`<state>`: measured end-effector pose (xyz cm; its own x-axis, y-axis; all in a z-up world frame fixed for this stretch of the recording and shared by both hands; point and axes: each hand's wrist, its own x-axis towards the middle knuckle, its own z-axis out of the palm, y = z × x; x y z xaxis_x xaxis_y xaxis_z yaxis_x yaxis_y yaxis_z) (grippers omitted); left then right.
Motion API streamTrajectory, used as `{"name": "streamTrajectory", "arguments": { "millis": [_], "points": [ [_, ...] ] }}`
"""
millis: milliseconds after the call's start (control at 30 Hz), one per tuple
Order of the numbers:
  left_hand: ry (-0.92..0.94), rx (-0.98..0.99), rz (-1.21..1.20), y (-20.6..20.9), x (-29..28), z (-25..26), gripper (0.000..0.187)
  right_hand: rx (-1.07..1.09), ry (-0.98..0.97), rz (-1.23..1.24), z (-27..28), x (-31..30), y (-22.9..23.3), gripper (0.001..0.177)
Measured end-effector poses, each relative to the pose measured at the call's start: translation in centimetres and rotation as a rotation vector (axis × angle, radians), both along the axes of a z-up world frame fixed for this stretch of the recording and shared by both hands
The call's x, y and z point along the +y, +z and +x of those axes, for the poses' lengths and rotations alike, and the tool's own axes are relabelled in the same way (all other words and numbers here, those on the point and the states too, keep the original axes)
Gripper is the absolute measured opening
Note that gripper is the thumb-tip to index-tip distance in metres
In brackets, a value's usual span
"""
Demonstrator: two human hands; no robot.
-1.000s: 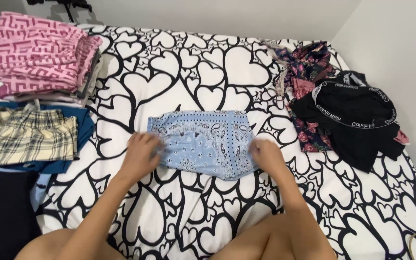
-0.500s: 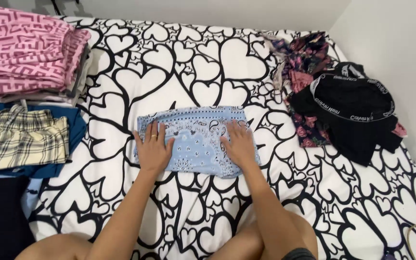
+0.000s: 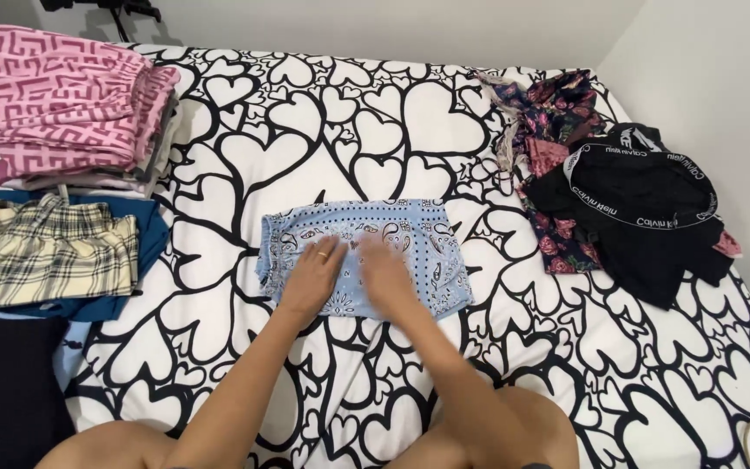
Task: The person folds a pair of blue patterned shorts by hand on a bed, smoothing the fabric and folding the sides inward.
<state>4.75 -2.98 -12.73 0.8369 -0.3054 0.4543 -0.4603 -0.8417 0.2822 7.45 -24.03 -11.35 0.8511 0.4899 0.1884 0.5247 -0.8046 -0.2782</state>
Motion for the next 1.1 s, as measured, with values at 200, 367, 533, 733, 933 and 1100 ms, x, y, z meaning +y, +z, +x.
{"name": "streamTrajectory", "arguments": {
  "millis": [200, 367, 533, 733, 933, 1100],
  "points": [
    [0.236, 0.104, 0.101, 6.5, 0.3, -2.2, 0.074, 0.04, -0.086, -0.08, -0.8, -1.5, 5.2, 0.069],
    [0.283, 0.143, 0.108, 5.8, 0.5, -1.7, 0.084, -0.133, -0.198, -0.092, 3.4, -9.2, 2.9, 0.069],
    [0.279, 0.103, 0.135, 5.4, 0.4, -1.8, 0.084, -0.064, -0.417, 0.504, 7.6, -10.3, 4.3, 0.05],
    [0.299, 0.109, 0.153, 6.2, 0.2, -1.9, 0.081, -0.09, -0.718, 0.231, 10.4, -8.8, 5.9, 0.033],
    [0.277, 0.137, 0.139, 7.2, 0.1, -2.1, 0.081, -0.179, -0.763, 0.253, 10.5, -8.3, 4.9, 0.025],
    [0.351, 0.357, 0.179, 9.1, -2.3, -1.1, 0.086, -0.301, -0.358, 0.588, 8.4, -2.2, 1.3, 0.023]
  ]
}}
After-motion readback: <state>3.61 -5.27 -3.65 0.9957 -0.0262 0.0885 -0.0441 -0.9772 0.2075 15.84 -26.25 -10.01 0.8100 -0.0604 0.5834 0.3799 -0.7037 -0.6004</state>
